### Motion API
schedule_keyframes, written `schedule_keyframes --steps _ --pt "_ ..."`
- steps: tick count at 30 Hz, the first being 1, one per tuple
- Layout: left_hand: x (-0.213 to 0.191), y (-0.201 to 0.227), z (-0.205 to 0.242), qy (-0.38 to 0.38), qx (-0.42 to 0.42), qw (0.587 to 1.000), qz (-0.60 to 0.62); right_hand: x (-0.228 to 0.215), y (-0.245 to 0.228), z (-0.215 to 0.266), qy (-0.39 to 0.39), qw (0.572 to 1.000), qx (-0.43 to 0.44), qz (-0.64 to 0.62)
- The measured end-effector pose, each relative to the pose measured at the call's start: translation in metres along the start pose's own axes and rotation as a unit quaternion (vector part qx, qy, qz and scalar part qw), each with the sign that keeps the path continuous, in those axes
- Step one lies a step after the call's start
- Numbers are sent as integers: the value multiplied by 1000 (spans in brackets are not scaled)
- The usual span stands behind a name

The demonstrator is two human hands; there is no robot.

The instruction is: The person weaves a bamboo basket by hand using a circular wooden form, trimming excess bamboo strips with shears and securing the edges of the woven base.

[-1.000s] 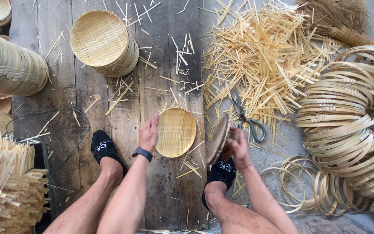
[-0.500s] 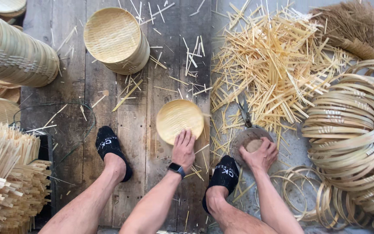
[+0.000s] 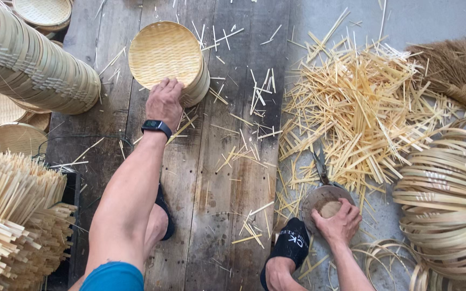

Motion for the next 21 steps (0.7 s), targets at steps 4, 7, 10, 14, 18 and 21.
schedule_keyframes --steps 4,7,10,14,18,21 --pt "8 -13 -13 -34 -21 999 30 1 -2 -2 -15 1000 5 17" --pt "14 -12 -11 -32 -11 999 31 2 -1 -3 -22 999 8 23" --pt "21 -12 -4 -72 -19 997 32 3 0 -2 -25 999 10 23" --pt "27 -12 0 -49 -6 998 27 4 1 -3 -30 999 12 28" --pt "33 -15 0 -37 -6 998 41 5 1 -2 -25 999 11 26" --pt "23 -13 -2 -46 -15 998 49 5 2 -3 -59 997 41 29"
Point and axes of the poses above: each hand's wrist, its own z-axis away from the middle knuckle, its own x-axis out of the palm, y = z × x, the point moved 7 cm from there along -z, towards the middle knuckle, and after that the axes turned 7 degrees about x, right-handed, at the moved point
